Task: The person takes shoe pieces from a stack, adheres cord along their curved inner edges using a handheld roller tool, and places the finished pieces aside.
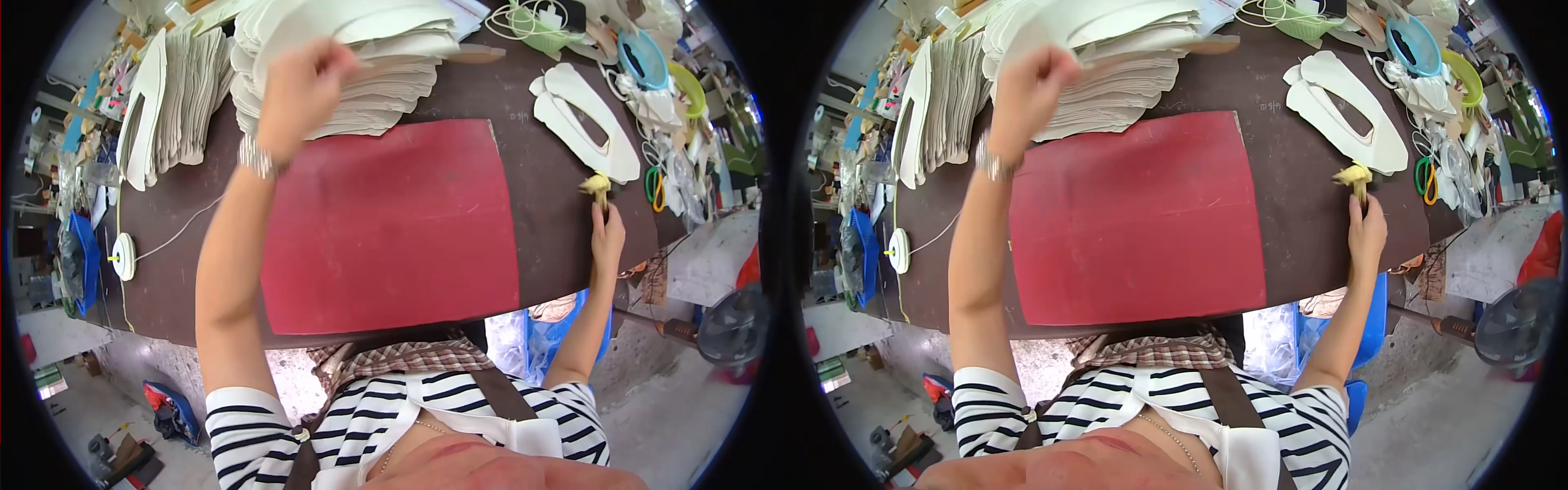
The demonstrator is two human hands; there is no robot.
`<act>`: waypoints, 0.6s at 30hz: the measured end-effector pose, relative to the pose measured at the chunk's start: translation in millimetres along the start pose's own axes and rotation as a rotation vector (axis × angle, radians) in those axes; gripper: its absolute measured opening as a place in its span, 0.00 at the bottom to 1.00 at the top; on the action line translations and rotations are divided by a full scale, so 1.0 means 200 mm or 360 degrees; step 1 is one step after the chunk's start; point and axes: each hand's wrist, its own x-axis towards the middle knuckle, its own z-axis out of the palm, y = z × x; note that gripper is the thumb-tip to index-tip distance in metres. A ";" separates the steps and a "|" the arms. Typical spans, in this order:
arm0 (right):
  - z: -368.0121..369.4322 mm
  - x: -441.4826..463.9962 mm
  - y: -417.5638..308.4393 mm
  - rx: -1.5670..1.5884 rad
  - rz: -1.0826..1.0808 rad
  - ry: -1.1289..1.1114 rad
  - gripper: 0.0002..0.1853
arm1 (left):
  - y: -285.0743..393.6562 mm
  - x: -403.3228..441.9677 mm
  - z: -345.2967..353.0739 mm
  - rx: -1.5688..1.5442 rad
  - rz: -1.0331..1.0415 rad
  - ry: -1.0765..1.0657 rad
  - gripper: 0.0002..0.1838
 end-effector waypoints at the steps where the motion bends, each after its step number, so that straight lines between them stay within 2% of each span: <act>1: -0.02 -0.04 -0.01 0.0329 0.0116 -0.0115 0.20 | 0.07 -0.17 0.01 0.0174 0.0158 -0.0028 0.02; 2: -0.04 -0.10 -0.04 0.0661 0.0252 -0.0237 0.19 | 0.13 -0.34 0.04 0.0349 0.0318 -0.0076 0.04; 4: -0.11 -0.22 -0.23 0.1043 0.0216 -0.0345 0.19 | 0.20 -0.68 0.11 0.0258 0.0458 -0.0282 0.08; 6: -0.16 -0.29 -0.36 0.1263 0.0120 -0.0520 0.18 | 0.18 -0.96 0.20 0.0091 0.0223 -0.0516 0.08; 8: -0.18 -0.30 -0.50 0.1251 -0.0007 -0.0775 0.17 | 0.14 -1.13 0.25 -0.0066 0.0048 -0.0423 0.08; 10: -0.20 -0.26 -0.62 0.0890 -0.0296 -0.0990 0.14 | 0.13 -1.20 0.23 -0.0227 -0.0197 -0.0413 0.07; 12: -0.21 -0.26 -0.72 0.0652 -0.0353 -0.1122 0.15 | 0.12 -1.19 0.16 -0.0400 -0.0490 -0.0465 0.06; 13: -0.25 -0.25 -0.81 0.0171 -0.0678 -0.1070 0.16 | 0.20 -1.12 0.14 -0.0544 -0.0914 -0.0435 0.06; 16: -0.16 -0.31 -0.76 0.0467 -0.0770 -0.0995 0.16 | 0.32 -0.87 0.26 -0.0270 -0.0238 -0.0146 0.05; 17: -0.13 -0.35 -0.76 0.0801 -0.0678 -0.0953 0.15 | 0.33 -0.82 0.37 -0.0392 -0.0134 -0.0163 0.05; 18: -0.13 -0.35 -0.74 0.0896 -0.0604 -0.1007 0.14 | 0.34 -0.77 0.49 -0.0514 -0.0028 -0.0177 0.05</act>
